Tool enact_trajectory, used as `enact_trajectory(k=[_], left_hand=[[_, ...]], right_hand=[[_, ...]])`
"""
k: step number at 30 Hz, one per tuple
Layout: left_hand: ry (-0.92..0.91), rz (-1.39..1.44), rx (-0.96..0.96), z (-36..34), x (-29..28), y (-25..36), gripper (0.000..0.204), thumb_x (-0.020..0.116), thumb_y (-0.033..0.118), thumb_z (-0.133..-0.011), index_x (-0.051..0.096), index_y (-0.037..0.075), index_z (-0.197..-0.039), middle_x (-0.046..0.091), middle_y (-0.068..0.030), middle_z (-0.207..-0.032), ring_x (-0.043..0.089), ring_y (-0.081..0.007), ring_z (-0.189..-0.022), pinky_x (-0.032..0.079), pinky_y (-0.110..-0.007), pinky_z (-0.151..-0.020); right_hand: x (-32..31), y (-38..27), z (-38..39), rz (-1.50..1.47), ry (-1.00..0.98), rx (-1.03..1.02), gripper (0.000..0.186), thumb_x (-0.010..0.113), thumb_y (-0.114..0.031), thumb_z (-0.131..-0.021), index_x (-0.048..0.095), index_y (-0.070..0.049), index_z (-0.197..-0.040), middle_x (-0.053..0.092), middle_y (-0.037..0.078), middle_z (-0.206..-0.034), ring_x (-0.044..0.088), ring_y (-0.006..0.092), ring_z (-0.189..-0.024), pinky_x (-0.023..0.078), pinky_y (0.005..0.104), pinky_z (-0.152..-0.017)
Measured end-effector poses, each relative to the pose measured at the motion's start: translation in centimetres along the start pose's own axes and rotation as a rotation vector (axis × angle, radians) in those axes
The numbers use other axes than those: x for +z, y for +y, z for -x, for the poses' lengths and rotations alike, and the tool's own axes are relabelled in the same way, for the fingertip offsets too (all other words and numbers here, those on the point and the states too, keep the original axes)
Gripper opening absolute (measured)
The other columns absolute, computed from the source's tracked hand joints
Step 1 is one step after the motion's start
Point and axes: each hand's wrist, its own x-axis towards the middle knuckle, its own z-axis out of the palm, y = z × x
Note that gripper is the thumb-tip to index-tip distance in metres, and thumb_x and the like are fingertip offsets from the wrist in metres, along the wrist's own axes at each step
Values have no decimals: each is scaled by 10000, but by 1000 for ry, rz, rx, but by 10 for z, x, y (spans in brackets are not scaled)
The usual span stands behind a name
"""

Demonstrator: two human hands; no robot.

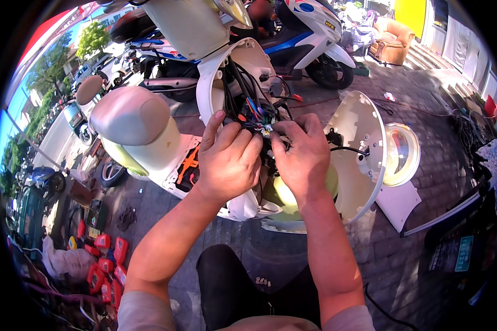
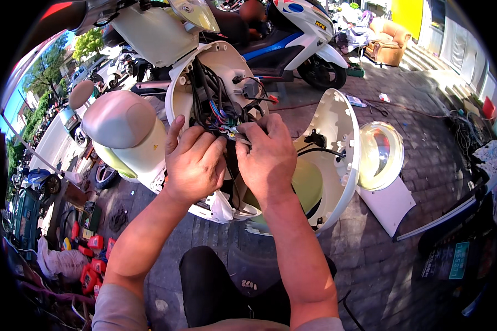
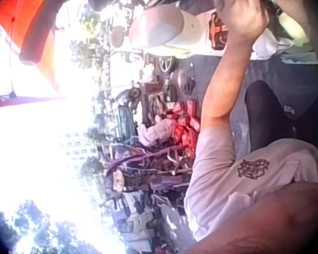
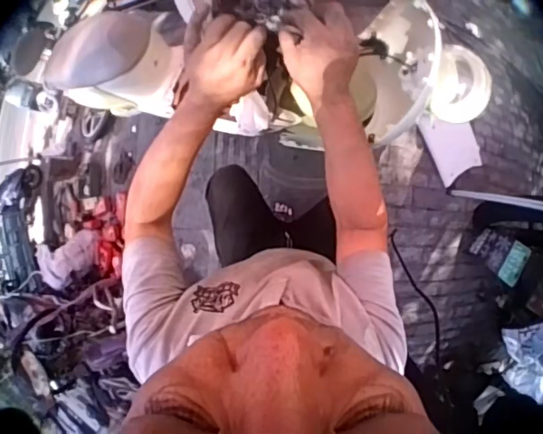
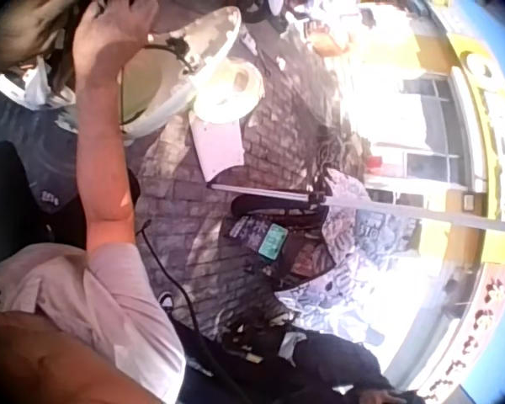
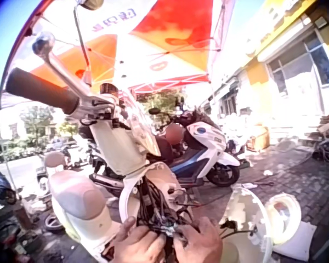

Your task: The person manipulates wires and connectors inside a disassembled motorcycle front panel and then handles a multimeter and other electrical components on a cluttered workshop desk.

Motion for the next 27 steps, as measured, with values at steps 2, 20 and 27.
enact_trajectory(k=[2, 20, 27], left_hand=[[22, -3, -3, 0, 2, 1, 272, 741, 157, -686, 749, 110, -954, 633, -1, -866, 651, -211, -1009, 353, -503, -1246], [-11, 18, -29, 5, -5, 1, 435, 773, 142, -695, 762, 129, -1129, 638, -10, -952, 629, -223, -1011, 325, -514, -1264], [-34, 10, -56, 7, -2, 4, 442, 762, 149, -723, 757, 138, -1166, 640, -9, -997, 629, -215, -1023, 320, -516, -1273]], right_hand=[[-3, -5, -2, 9, -53, -21, 179, 820, -115, -815, 783, -107, -990, 634, 89, -973, 672, 300, -886, 550, 427, -771], [-8, -7, -37, -189, -96, 275, 91, 768, -93, -897, 772, -8, -928, 656, 133, -932, 678, 331, -787, 549, 418, -733], [-12, -12, -38, -69, -242, 147, 155, 744, -143, -941, 755, -3, -1007, 663, 147, -979, 690, 345, -856, 549, 439, -799]])
